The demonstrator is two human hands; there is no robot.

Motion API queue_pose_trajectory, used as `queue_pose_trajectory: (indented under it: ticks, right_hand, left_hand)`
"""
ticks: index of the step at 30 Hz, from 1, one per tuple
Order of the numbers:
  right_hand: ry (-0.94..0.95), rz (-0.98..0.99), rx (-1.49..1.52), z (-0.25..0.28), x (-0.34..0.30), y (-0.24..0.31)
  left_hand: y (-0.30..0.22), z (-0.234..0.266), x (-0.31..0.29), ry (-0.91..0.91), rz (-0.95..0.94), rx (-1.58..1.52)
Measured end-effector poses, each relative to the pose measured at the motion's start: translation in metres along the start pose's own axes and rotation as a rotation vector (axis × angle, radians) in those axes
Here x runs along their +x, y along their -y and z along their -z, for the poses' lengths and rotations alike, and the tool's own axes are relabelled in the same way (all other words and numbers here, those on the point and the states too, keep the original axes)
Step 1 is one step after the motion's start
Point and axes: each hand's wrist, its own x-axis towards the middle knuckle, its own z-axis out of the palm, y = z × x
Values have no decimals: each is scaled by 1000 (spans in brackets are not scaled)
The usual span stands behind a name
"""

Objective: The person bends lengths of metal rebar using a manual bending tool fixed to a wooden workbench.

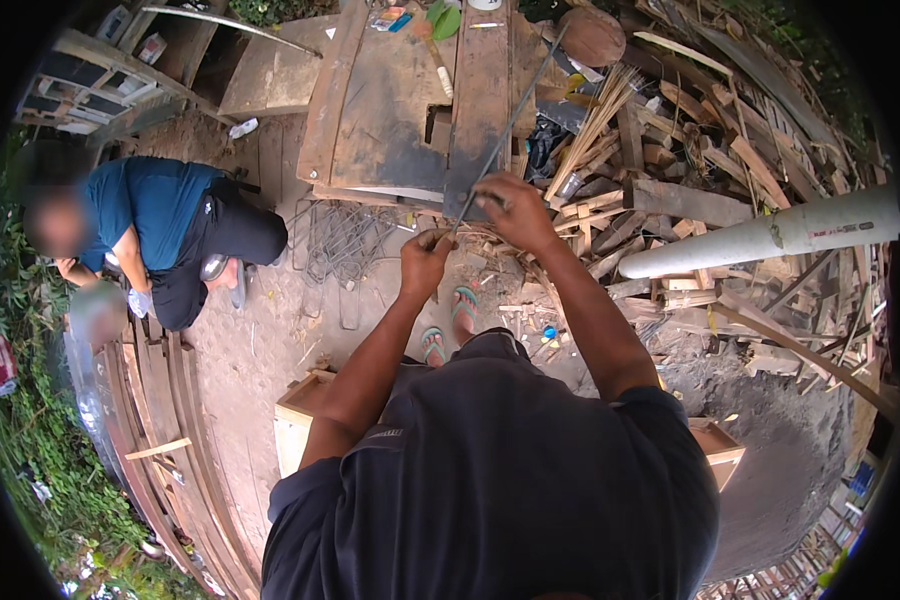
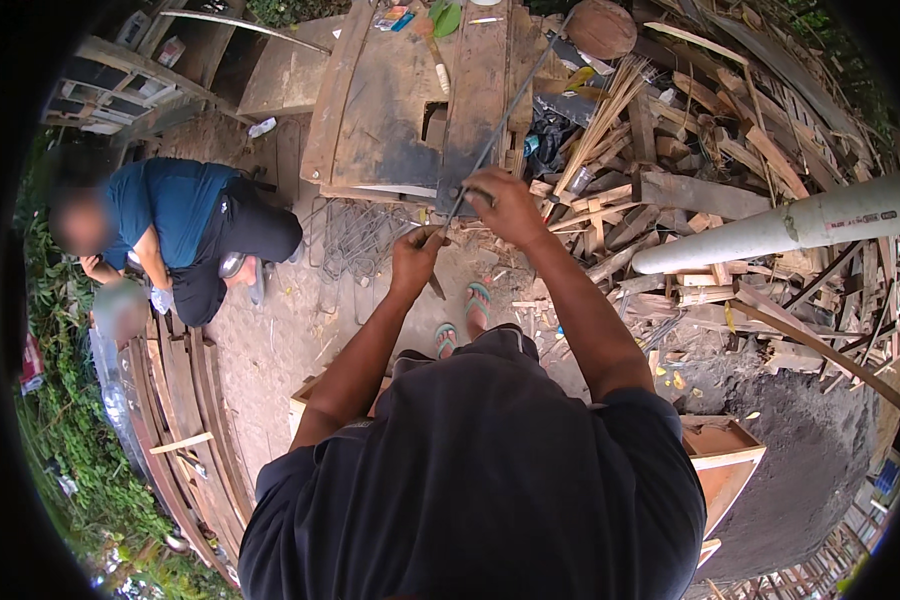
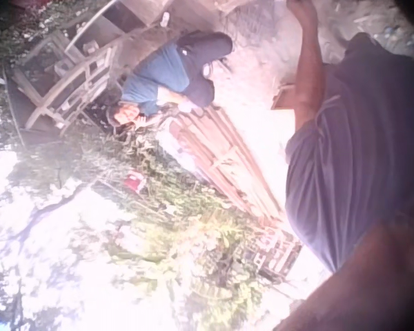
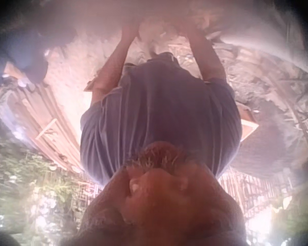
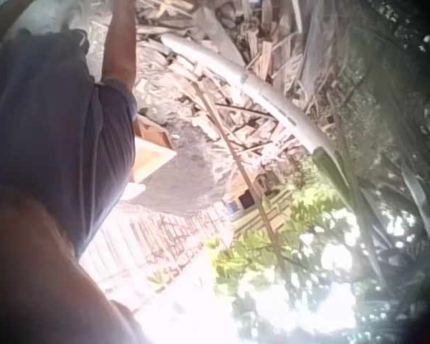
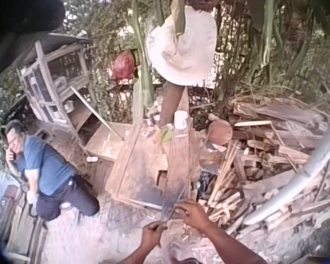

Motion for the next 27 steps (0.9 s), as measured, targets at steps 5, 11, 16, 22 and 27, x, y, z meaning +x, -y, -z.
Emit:
queue_pose_trajectory:
  ticks: [5, 11, 16, 22, 27]
  right_hand:
    - [-174, -452, 30, 11, 16, -38]
    - [-105, -637, -29, -11, 31, -60]
    - [-169, -671, -74, -23, 33, -63]
    - [-256, -746, -50, -31, 37, -71]
    - [-257, -763, -7, -37, 40, -84]
  left_hand:
    - [13, 2, -1, 33, 112, 42]
    - [37, 8, -10, 25, 48, -148]
    - [22, 13, -13, -10, 91, -156]
    - [14, -4, 3, 27, 36, -112]
    - [23, -6, 5, -34, 2, -121]
